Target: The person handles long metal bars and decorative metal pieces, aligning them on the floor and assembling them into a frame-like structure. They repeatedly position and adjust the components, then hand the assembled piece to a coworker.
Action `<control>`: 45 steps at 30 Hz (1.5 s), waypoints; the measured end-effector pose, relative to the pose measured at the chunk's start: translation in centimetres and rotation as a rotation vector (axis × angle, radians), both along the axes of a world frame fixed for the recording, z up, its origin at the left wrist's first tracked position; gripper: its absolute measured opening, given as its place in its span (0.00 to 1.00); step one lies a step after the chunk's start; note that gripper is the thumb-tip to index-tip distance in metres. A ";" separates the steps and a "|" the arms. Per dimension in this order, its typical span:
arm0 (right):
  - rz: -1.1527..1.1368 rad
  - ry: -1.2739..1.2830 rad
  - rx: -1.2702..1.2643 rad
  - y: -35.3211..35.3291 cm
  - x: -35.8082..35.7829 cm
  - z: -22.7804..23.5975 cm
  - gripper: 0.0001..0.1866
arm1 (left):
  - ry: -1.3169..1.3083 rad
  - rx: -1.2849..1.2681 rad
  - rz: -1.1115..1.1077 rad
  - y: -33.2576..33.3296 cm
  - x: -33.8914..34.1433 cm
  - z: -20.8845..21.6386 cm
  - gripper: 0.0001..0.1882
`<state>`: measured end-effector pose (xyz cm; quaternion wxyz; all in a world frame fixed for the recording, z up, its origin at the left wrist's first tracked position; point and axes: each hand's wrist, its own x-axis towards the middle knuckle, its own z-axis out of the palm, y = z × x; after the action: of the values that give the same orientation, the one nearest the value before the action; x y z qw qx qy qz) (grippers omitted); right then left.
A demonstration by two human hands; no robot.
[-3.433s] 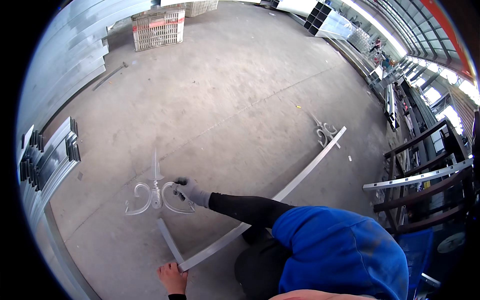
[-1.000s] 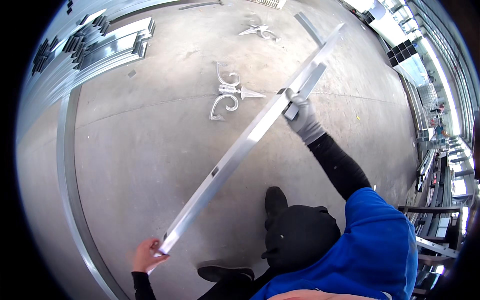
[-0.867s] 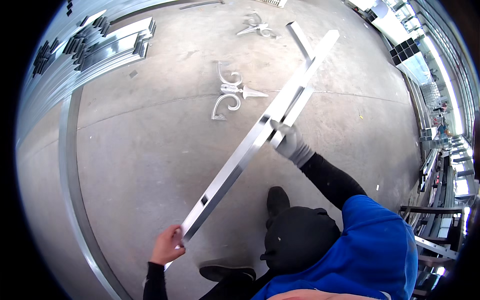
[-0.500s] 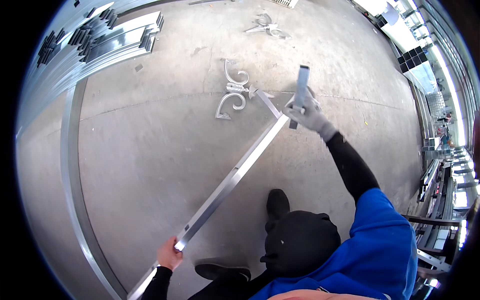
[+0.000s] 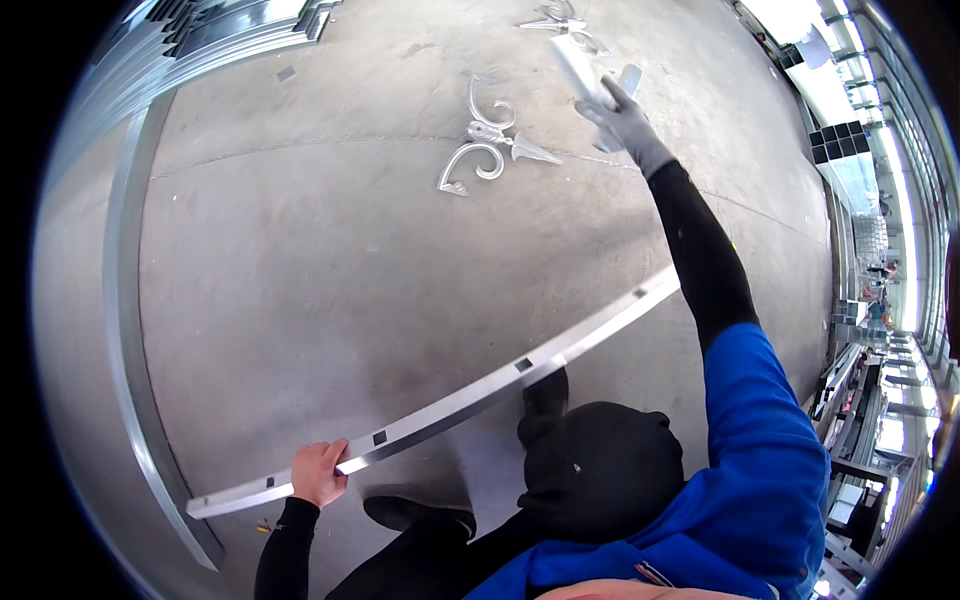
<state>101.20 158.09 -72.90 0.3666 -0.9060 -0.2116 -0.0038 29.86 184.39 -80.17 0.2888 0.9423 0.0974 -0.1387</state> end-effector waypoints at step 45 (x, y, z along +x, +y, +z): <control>0.711 -0.046 -0.932 -1.5 -22.1 20.9 0.08 | 0.231 0.287 0.287 -1.8 14.4 31.4 0.10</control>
<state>79.10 156.58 -51.97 -0.0963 -0.8446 -0.4898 0.1934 44.22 182.61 -48.79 0.1554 0.9281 0.2815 -0.1879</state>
